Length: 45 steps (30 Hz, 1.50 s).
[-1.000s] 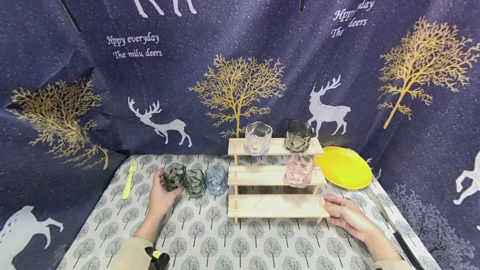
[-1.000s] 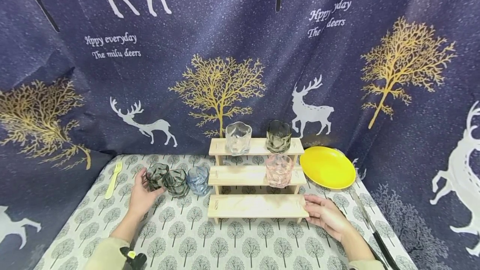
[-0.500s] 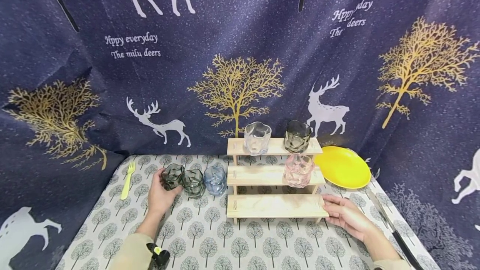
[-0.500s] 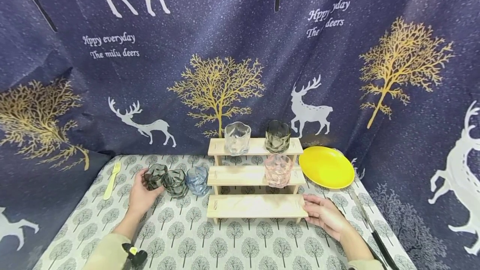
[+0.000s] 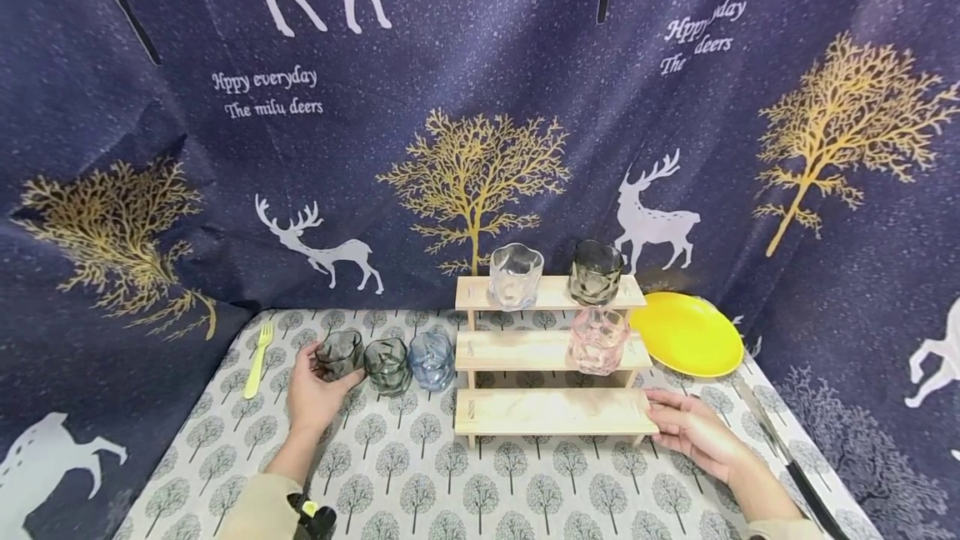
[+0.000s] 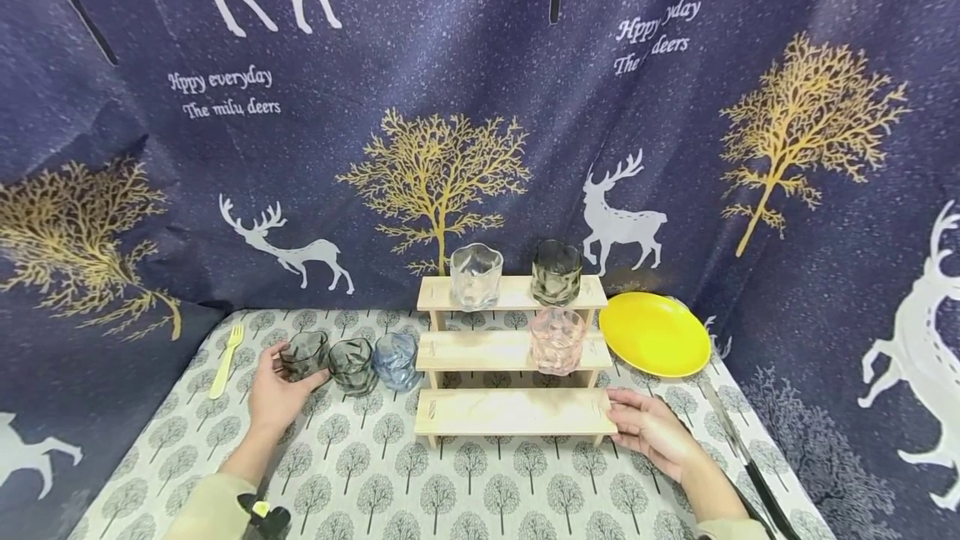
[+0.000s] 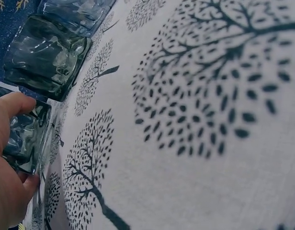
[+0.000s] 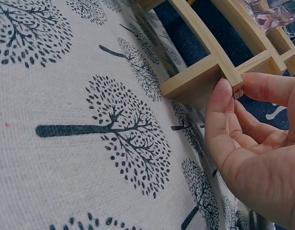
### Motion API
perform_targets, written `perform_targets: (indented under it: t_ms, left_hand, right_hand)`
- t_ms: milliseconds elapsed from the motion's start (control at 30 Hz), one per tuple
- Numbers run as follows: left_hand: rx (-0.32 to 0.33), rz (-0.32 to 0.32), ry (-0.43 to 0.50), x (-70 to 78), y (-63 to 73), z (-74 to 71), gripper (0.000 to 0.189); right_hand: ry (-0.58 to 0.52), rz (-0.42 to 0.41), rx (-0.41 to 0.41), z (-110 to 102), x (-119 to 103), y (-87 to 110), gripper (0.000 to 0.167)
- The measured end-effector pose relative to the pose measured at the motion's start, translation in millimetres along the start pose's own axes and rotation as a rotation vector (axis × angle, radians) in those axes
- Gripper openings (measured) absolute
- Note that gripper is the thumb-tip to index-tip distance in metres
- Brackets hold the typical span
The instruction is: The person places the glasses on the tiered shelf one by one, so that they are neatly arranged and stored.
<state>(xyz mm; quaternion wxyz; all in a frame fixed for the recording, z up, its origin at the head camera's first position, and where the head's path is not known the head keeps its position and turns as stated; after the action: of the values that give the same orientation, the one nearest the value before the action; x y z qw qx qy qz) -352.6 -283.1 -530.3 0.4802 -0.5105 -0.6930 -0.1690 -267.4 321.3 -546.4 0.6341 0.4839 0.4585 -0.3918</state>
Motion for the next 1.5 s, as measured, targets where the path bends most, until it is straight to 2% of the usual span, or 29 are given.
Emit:
perform_targets:
  t_ms: [133,433,633,800,933,1133,1367,1500]
  left_hand:
    - [0.021,-0.017,-0.016,4.3,3.1,-7.9,0.1]
    - [0.094,0.035,0.008,31.3,2.6,-30.5,0.097]
    - [0.12,0.075,0.046,60.8,3.5,-45.6,0.097]
    - [0.112,0.156,0.076,91.5,9.0,-46.9,0.094]
    - [0.062,0.238,0.109,118.0,19.0,-38.1,0.089]
    - [-0.059,0.356,0.172,152.8,40.6,-10.8,0.089]
    - [-0.161,0.414,0.184,185.6,66.0,24.2,0.09]
    - [-0.225,0.41,0.211,199.2,77.6,48.4,0.089]
  right_hand:
    - [0.007,0.0,0.001,1,0,0.4,0.064]
    - [0.01,0.002,0.0,1,1,-0.4,0.063]
    - [0.023,0.001,0.016,-1,-1,-0.9,0.065]
    - [0.014,0.002,0.014,-1,-1,-0.3,0.062]
    - [0.013,-0.001,0.011,-1,-1,-0.4,0.061]
    - [0.023,-0.008,0.019,-2,0,-0.3,0.063]
    - [0.018,-0.002,0.015,0,0,-0.4,0.065]
    - [0.018,0.0,0.016,-1,1,0.2,0.064]
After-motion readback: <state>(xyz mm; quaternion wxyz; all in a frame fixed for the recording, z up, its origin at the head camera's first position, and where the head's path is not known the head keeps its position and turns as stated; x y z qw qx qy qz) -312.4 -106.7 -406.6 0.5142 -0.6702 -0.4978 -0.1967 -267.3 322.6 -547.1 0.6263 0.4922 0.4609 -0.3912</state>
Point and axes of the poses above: each hand's wrist, its own y-axis away from the middle knuckle, its own z-axis out of the palm, x = y × z, the point moved 9 cm from there along -y, towards the middle knuckle, and after that the axes turned 5 degrees about x, right-handed, at the moved point
